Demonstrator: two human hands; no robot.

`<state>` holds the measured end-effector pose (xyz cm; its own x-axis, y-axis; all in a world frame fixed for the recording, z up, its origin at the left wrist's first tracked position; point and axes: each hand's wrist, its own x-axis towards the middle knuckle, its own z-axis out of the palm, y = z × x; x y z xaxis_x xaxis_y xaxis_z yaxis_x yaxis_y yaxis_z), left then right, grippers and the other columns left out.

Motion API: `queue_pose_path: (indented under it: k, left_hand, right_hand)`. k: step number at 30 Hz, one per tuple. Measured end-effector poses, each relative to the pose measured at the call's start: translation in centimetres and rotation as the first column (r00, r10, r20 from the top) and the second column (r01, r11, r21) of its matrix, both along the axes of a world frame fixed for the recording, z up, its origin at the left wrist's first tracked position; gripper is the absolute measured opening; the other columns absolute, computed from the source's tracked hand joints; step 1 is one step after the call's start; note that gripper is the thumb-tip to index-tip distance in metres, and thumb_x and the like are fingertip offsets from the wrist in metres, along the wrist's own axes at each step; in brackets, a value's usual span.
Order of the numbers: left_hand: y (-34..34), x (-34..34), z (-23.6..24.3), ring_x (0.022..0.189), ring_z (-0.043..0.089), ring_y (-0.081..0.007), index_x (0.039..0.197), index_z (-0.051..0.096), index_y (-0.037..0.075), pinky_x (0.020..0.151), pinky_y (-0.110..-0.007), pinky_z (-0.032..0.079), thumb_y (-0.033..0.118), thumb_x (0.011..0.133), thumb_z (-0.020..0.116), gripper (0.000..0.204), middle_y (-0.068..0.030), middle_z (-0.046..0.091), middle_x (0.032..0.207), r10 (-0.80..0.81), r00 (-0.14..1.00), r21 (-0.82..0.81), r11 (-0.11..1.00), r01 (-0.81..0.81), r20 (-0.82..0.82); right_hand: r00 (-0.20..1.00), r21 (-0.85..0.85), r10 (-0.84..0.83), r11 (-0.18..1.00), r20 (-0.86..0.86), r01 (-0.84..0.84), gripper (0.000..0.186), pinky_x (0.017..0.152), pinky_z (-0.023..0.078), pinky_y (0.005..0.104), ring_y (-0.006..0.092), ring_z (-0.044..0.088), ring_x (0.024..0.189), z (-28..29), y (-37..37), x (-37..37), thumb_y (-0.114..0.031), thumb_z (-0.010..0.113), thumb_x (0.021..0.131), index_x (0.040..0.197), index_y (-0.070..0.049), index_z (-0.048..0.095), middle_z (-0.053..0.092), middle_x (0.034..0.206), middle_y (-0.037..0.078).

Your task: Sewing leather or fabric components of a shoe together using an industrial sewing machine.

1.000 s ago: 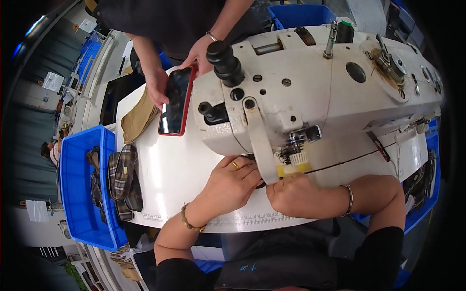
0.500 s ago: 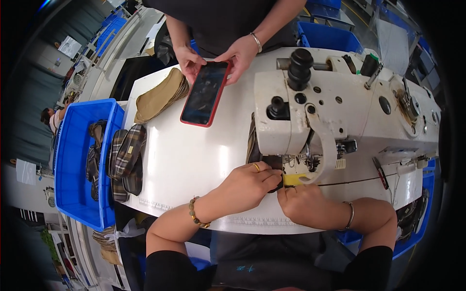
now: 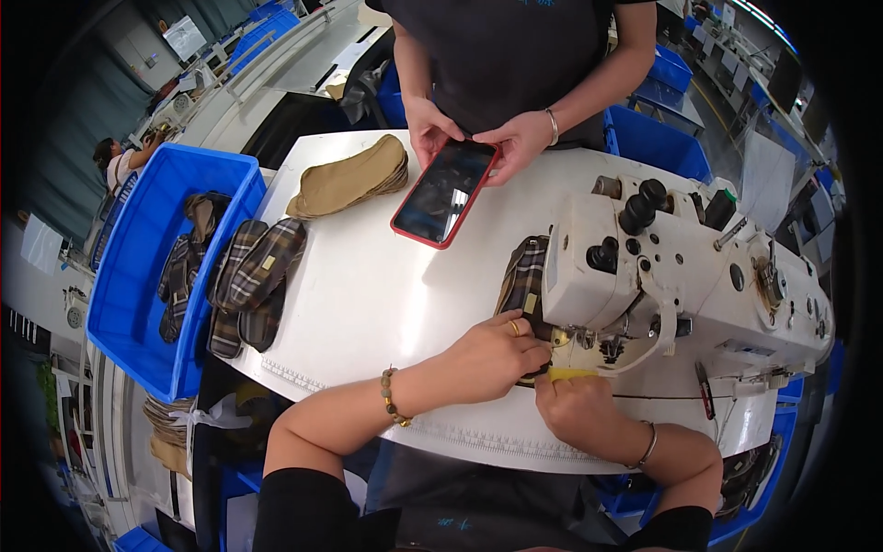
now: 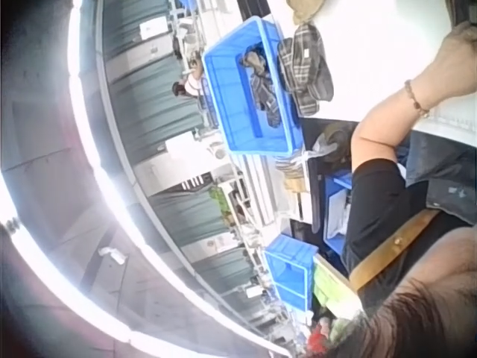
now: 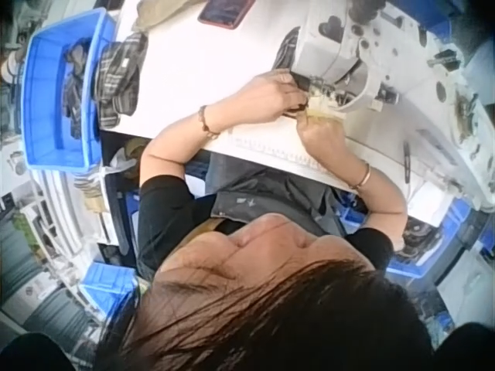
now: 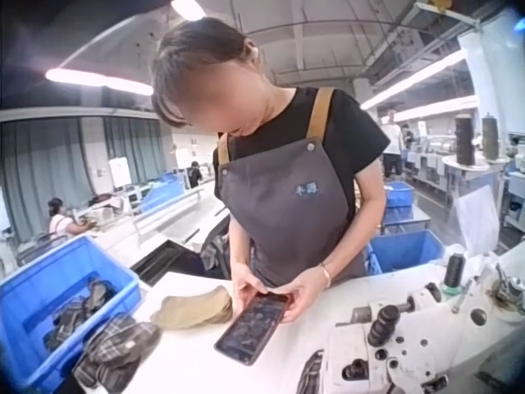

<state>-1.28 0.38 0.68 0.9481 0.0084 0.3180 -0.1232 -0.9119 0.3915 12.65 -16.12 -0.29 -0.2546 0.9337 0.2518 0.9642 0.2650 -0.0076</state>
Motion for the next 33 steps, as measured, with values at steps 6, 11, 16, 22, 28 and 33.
queue_pose_path:
  k: [6, 11, 16, 22, 28, 33]
  left_hand:
    - [-0.17, 0.17, -0.47, 0.09, 0.062, -0.023, 0.1, 0.068, 0.002, 0.101, -0.038, 0.046, 0.007, 0.075, 0.06, 0.026, -0.0059, 0.07, 0.088, 0.004, 0.996, -0.004, 1.0, -0.004, 0.087]
    - [-0.14, 0.07, -0.62, 0.094, 0.063, -0.0223, 0.102, 0.068, 0.004, 0.102, -0.039, 0.045, 0.008, 0.077, 0.06, 0.027, -0.0056, 0.07, 0.092, 0.008, 0.998, 0.007, 1.0, -0.008, 0.069]
    - [-0.09, -0.05, -0.29, 0.096, 0.063, -0.0223, 0.105, 0.067, 0.004, 0.104, -0.04, 0.042, 0.009, 0.079, 0.06, 0.028, -0.0056, 0.071, 0.095, 0.016, 0.999, 0.019, 1.0, -0.017, 0.029]
    - [-0.26, -0.16, -0.38, 0.098, 0.063, -0.0226, 0.106, 0.068, 0.005, 0.105, -0.045, 0.04, 0.01, 0.08, 0.061, 0.028, -0.0058, 0.071, 0.098, 0.037, 0.999, -0.001, 0.999, -0.037, 0.027]
    - [-0.25, -0.11, -0.87, 0.099, 0.063, -0.0227, 0.106, 0.068, 0.006, 0.105, -0.045, 0.039, 0.01, 0.08, 0.062, 0.027, -0.0053, 0.071, 0.098, 0.043, 0.998, -0.02, 0.999, -0.042, 0.037]
    - [-0.32, -0.14, -0.98, 0.101, 0.061, -0.0218, 0.104, 0.067, 0.007, 0.104, -0.045, 0.039, 0.01, 0.08, 0.063, 0.025, -0.0042, 0.071, 0.098, 0.04, 0.997, -0.009, 0.999, -0.039, 0.061]
  right_hand:
    - [1.0, 0.034, -0.001, 0.999, 0.019, 0.0, 0.008, 0.038, 0.042, 0.0342, 0.0188, 0.055, 0.041, -0.05, 0.07, 0.0, -0.009, 0.065, 0.078, 0.081, -0.002, 0.067, 0.054, 0.051, 0.004]
    - [1.0, 0.027, -0.002, 1.0, 0.017, 0.002, 0.012, 0.038, 0.042, 0.0339, 0.0185, 0.055, 0.041, -0.01, -0.05, 0.04, -0.01, 0.065, 0.077, 0.084, -0.001, 0.068, 0.055, 0.052, 0.004]
    - [1.0, 0.024, 0.013, 1.0, 0.006, -0.013, 0.018, 0.039, 0.043, 0.0336, 0.0182, 0.056, 0.042, -0.1, 0.0, 0.18, -0.01, 0.065, 0.077, 0.09, 0.002, 0.07, 0.056, 0.054, 0.004]
    - [0.999, 0.035, 0.029, 0.999, 0.028, -0.029, 0.021, 0.04, 0.044, 0.0334, 0.0182, 0.057, 0.044, -0.05, -0.07, 0.2, -0.011, 0.065, 0.075, 0.091, 0.002, 0.069, 0.057, 0.055, 0.005]
    - [0.997, -0.029, 0.036, 0.999, 0.069, -0.034, 0.033, 0.043, 0.047, 0.0302, 0.016, 0.061, 0.048, 0.32, -0.11, 0.27, -0.01, 0.059, 0.074, 0.101, 0.006, 0.07, 0.06, 0.059, 0.004]
    - [0.998, -0.02, 0.039, 0.999, 0.059, -0.038, 0.031, 0.043, 0.047, 0.0302, 0.0158, 0.06, 0.048, 0.41, -0.12, 0.27, -0.01, 0.06, 0.074, 0.099, 0.005, 0.07, 0.06, 0.059, 0.004]
